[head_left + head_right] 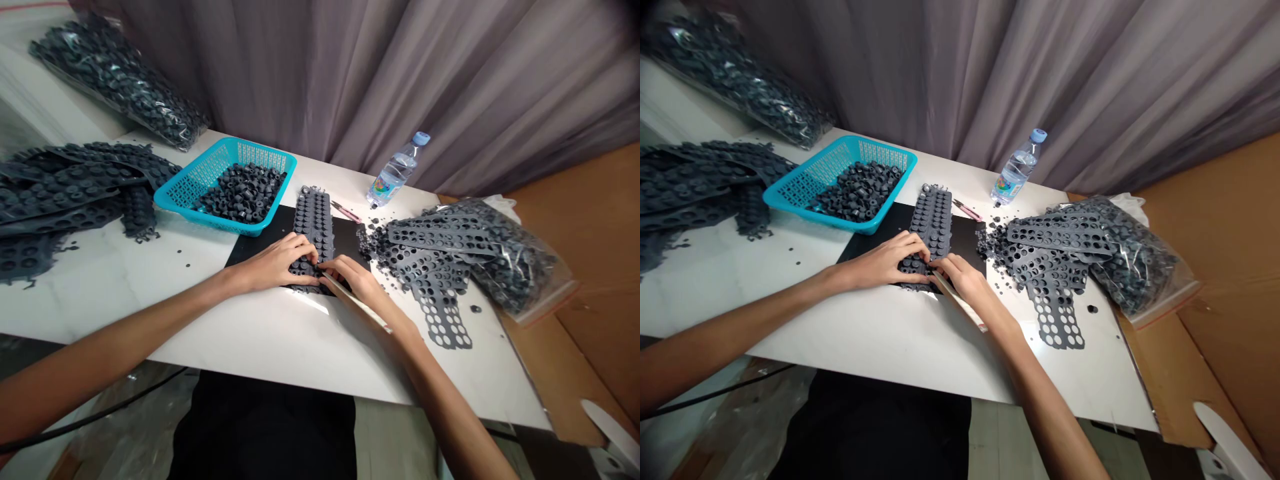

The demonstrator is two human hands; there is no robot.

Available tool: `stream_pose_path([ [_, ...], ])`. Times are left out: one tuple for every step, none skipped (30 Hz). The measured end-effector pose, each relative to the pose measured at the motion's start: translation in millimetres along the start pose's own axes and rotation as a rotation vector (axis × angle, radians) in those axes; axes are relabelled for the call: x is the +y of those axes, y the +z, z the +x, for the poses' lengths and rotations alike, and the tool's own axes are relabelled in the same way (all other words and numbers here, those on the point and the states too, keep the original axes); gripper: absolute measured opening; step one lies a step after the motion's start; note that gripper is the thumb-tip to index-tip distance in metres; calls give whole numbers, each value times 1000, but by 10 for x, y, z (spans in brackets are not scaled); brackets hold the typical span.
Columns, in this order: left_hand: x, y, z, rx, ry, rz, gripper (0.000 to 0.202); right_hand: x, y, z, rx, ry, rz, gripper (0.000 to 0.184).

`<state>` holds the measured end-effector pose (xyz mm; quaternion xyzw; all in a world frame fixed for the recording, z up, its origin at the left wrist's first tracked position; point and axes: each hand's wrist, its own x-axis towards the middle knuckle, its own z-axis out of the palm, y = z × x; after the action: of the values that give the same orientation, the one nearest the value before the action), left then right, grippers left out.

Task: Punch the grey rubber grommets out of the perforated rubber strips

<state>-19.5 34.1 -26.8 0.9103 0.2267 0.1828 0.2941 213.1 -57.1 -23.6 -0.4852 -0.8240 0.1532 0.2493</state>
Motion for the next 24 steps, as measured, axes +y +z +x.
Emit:
stream_pose_path([
  [-7, 1, 2, -2, 2, -1, 38, 13, 20, 2, 2, -16, -35, 28],
  [-12, 2, 3, -5, 5, 0, 38, 25, 38, 4, 0, -34, -75, 28],
  [-15, 3, 3, -8, 7, 1, 38, 33, 53, 7, -2, -49, -117, 28],
  [-18, 4, 3, -10, 8, 2, 37, 38, 66, 9, -6, -63, -159, 28],
  [-20, 6, 2, -11, 9, 0, 37, 41, 77, 10, -9, -72, -197, 28],
  [-24, 9, 2, -10, 8, -4, 37, 39, 87, 10, -9, -77, -232, 27],
  [-28, 13, 3, -9, 7, -10, 36, 33, 97, 9, -6, -77, -259, 27],
  [-33, 17, 5, -8, 5, -19, 36, 22, 108, 6, 1, -73, -279, 27],
  [-38, 23, 7, -8, 1, -27, 36, 6, 121, 2, 9, -67, -288, 27],
  [-43, 27, 9, -6, -6, -34, 36, -14, 137, -1, 18, -59, -287, 27],
  [-47, 31, 11, -4, -14, -37, 37, -36, 156, -3, 30, -46, -275, 28],
  [-49, 32, 13, -4, -22, -37, 38, -58, 177, -2, 43, -26, -255, 28],
  [-48, 32, 15, -7, -25, -35, 38, -76, 198, 1, 63, 6, -233, 29],
  [-44, 30, 16, -9, -26, -32, 39, -86, 216, 8, 91, 48, -213, 31],
  [-38, 27, 15, -14, -25, -32, 39, -86, 226, 16, 131, 98, -198, 32],
  [-31, 22, 15, -20, -24, -34, 38, -72, 225, 23, 183, 150, -191, 33],
  [-23, 17, 13, -27, -25, -41, 38, -46, 210, 27, 239, 200, -191, 33],
  [-15, 11, 12, -31, -29, -49, 38, -8, 180, 24, 292, 242, -197, 33],
  [-8, 4, 10, -37, -36, -58, 38, 38, 135, 11, 338, 277, -209, 33],
  [-1, -4, 7, -45, -41, -65, 38, 88, 78, -12, 368, 303, -227, 34],
  [4, -13, 4, -53, -45, -70, 38, 137, 16, -44, 384, 325, -247, 34],
  [9, -26, 1, -62, -47, -72, 38, 181, -47, -83, 395, 345, -264, 35],
  [14, -42, -3, -72, -47, -71, 38, 217, -106, -123, 392, 358, -278, 35],
  [19, -60, -9, -84, -46, -67, 38, 243, -157, -160, 369, 363, -284, 35],
])
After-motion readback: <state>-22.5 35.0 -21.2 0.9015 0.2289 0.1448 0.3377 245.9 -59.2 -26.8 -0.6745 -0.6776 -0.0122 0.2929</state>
